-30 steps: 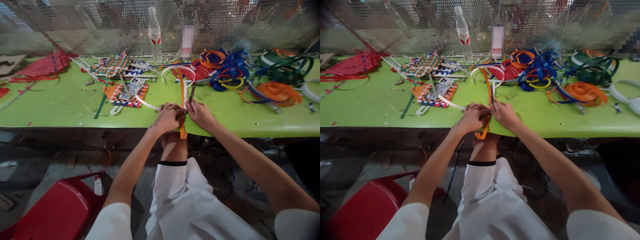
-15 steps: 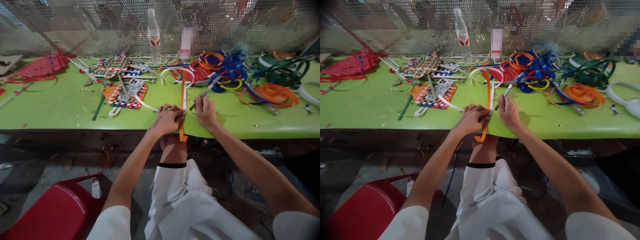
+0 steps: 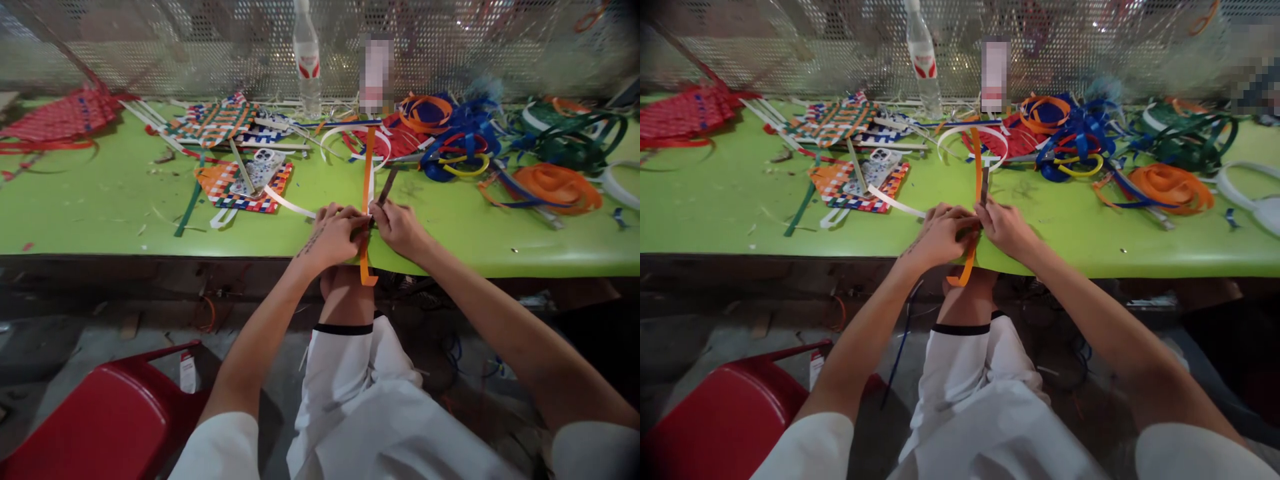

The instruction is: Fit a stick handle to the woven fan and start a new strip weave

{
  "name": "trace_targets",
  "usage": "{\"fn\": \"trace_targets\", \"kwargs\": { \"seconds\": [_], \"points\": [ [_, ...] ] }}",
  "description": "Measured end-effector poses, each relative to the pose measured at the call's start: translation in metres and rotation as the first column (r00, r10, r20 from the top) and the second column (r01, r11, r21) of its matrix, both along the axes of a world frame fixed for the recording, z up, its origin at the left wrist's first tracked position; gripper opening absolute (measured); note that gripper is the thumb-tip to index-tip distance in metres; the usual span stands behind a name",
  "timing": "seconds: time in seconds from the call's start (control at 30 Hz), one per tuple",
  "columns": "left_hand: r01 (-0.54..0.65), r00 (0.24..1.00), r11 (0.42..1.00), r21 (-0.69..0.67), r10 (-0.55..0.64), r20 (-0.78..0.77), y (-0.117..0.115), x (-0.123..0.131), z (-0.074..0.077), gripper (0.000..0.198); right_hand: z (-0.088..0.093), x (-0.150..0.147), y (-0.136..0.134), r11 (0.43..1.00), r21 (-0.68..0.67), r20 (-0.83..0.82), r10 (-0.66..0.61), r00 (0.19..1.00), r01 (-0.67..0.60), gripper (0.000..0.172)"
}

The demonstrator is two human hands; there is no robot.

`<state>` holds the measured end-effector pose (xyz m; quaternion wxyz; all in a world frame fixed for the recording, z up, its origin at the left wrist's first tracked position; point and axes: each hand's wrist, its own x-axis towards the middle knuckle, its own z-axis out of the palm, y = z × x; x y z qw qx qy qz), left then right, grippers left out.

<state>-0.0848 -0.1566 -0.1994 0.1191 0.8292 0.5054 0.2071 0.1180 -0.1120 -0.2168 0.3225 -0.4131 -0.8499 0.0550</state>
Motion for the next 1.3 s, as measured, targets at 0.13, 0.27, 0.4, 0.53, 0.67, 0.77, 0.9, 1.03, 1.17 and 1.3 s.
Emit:
{"fn": "trace_targets", "kwargs": {
  "seconds": [0.13, 0.27, 0.4, 0.53, 0.67, 0.77, 0.9, 1.03, 1.17, 1.3],
  "points": [
    [-0.006, 1.0, 1.0, 0.014, 0.007, -0.007, 0.0, -0.001, -0.002, 0.037, 0.001, 0.001, -0.001, 0.998, -0.012, -0.006, 0.069, 0.998, -0.069, 0.058],
    [0.005, 1.0, 1.0, 0.009, -0.005, 0.006, 0.001, -0.001, -0.002, 0.036, 0.0, 0.0, -0.001, 0.999, 0.008, -0.03, 0.051, 0.998, -0.05, 0.055],
    [0.005, 1.0, 1.0, 0.011, -0.005, 0.003, 0.001, -0.001, -0.002, 0.035, 0.001, 0.001, 0.0, 0.997, -0.024, -0.016, 0.069, 0.997, -0.07, 0.054],
    [0.002, 1.0, 1.0, 0.004, -0.002, -0.019, 0.001, -0.001, -0.001, 0.033, 0.003, 0.003, 0.0, 0.989, -0.073, -0.01, 0.127, 0.992, -0.127, 0.053],
    [0.005, 0.998, 1.0, 0.009, -0.004, -0.065, 0.001, -0.001, 0.001, 0.031, 0.001, 0.002, -0.001, 0.983, -0.078, -0.006, 0.168, 0.986, -0.168, 0.056],
    [0.003, 0.998, 1.0, 0.019, -0.002, -0.064, 0.0, -0.002, 0.0, 0.033, -0.001, 0.002, -0.002, 0.99, -0.045, -0.019, 0.131, 0.991, -0.132, 0.057],
    [-0.006, 1.0, 1.0, 0.017, 0.007, -0.028, 0.0, -0.001, -0.002, 0.036, -0.001, 0.002, 0.0, 0.997, -0.051, -0.038, 0.061, 0.997, -0.062, 0.056],
    [-0.006, 0.999, 1.0, 0.012, 0.007, -0.05, 0.001, -0.002, -0.003, 0.033, -0.001, 0.0, -0.001, 0.979, -0.135, -0.073, 0.144, 0.987, -0.153, 0.057],
    [-0.007, 1.0, 1.0, 0.011, 0.008, -0.029, 0.001, -0.002, -0.002, 0.037, 0.004, 0.003, 0.001, 0.991, -0.117, -0.33, 0.018, 0.944, -0.06, 0.06],
    [0.006, 1.0, 1.0, 0.018, -0.006, 0.0, 0.0, -0.002, 0.001, 0.039, 0.019, 0.03, 0.038, 0.953, -0.143, -0.415, -0.303, 0.858, 0.267, 0.061]
  ]
}}
